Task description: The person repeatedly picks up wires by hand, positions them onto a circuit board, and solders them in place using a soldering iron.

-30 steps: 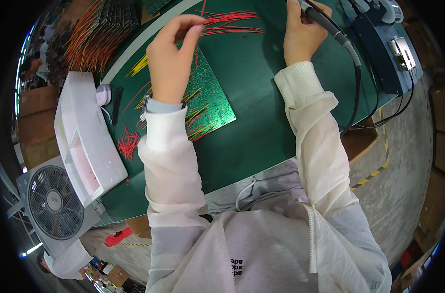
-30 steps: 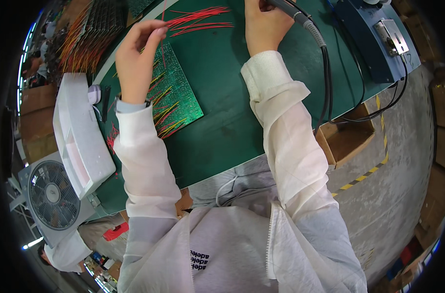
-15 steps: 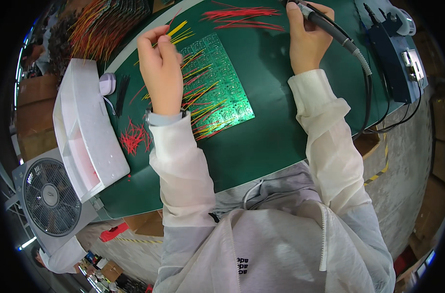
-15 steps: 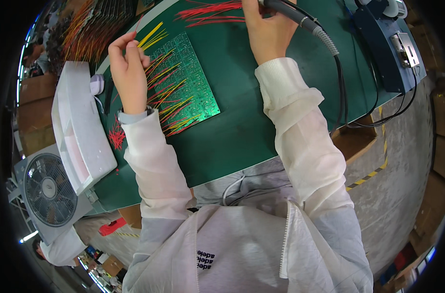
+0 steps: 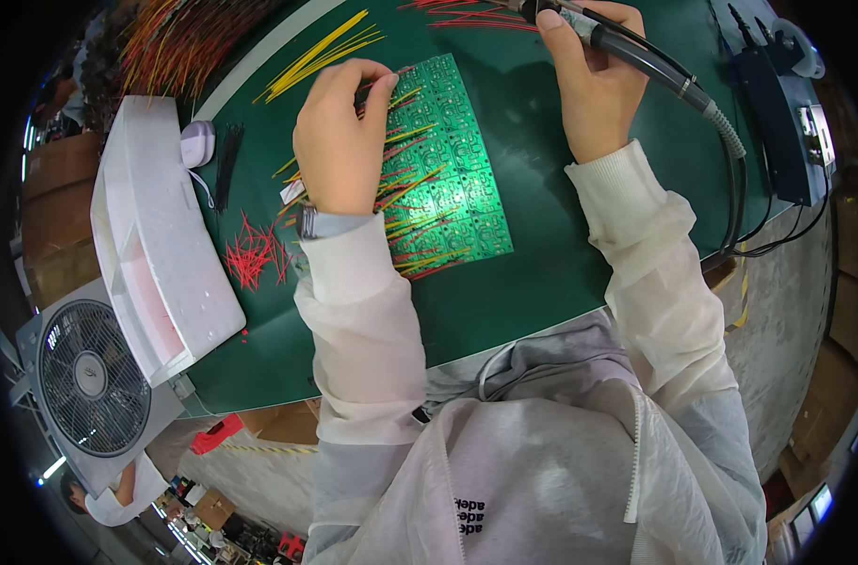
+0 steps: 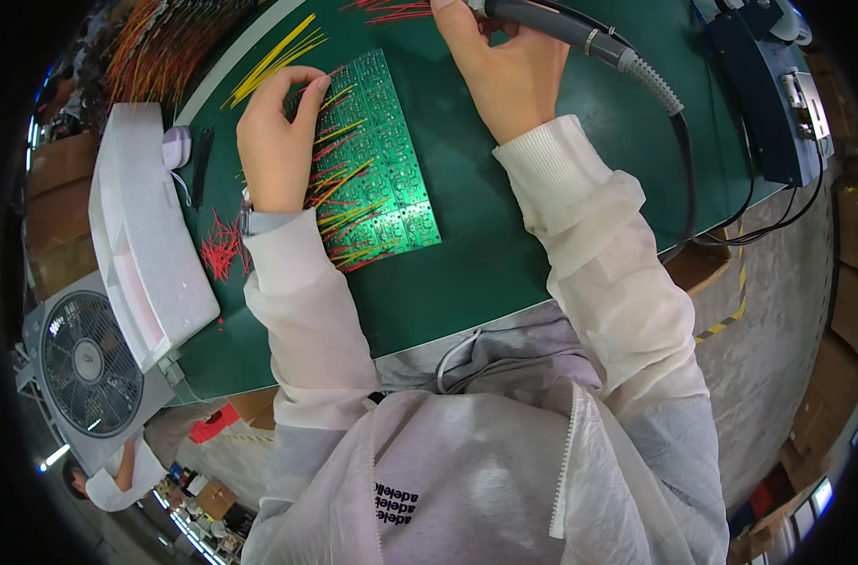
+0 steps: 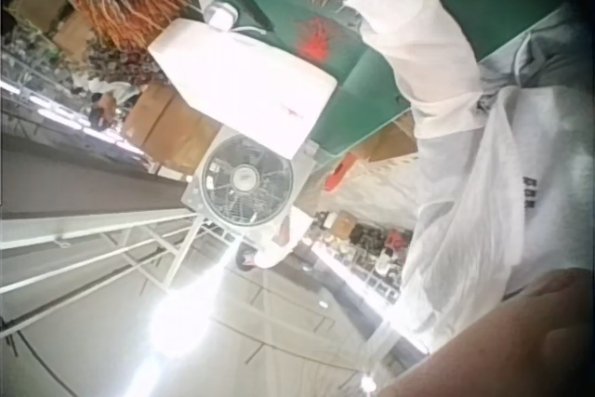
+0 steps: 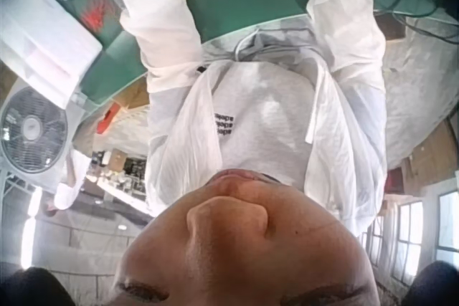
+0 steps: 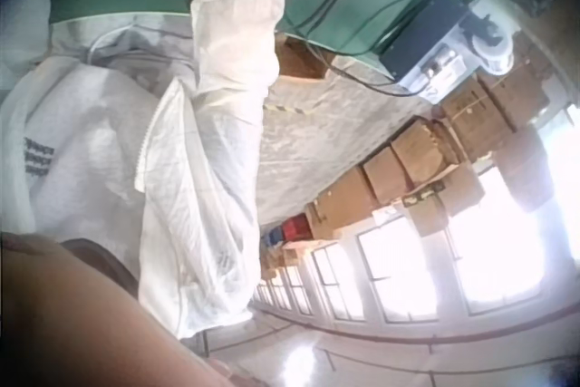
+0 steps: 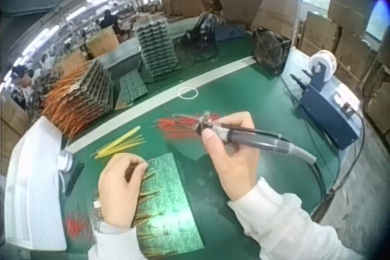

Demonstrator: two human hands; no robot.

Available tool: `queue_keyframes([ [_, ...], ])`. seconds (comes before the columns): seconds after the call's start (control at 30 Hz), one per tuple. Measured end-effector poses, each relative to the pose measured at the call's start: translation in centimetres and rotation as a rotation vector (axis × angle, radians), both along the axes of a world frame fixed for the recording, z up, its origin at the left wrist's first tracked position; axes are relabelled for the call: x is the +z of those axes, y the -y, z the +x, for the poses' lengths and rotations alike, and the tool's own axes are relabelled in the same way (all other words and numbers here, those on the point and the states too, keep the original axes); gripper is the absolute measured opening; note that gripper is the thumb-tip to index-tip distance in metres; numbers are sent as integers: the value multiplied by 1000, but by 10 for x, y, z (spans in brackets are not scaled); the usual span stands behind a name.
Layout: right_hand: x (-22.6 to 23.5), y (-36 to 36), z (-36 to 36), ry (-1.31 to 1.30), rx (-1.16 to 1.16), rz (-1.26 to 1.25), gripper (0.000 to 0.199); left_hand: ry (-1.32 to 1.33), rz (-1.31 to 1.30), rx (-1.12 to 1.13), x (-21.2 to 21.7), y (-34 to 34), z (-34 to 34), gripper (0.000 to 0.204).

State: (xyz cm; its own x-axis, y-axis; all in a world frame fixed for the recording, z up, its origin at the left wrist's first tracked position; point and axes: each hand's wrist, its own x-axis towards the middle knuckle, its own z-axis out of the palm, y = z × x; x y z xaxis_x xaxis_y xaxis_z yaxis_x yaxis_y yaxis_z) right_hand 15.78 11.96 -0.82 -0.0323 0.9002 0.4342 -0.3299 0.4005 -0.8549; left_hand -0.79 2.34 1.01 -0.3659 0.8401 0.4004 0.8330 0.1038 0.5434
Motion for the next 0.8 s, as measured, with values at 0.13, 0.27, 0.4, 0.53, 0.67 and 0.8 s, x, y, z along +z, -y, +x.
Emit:
queue_keyframes([
  [0.13, -6, 10, 6, 65, 28, 44, 20, -32, 122, 38, 3, 7, 11, 10],
  [0.27, -7, 17, 14, 196, 21, 50, 21, -12, 126, -53, -4, 5, 5, 6],
  [0.4, -12, 20, 7, 151, 23, 25, 23, 74, 154, -76, -13, 5, 2, 8],
  [0.53, -18, 16, 11, 175, 14, 138, 27, 116, 113, -102, -20, 7, -4, 12],
  [0.67, -5, 24, 8, 352, -93, 152, 29, 153, 149, -105, -21, 7, -3, 9],
  [0.8, -15, 18, 11, 253, -53, 114, 30, 166, 96, -121, -19, 8, -1, 13],
])
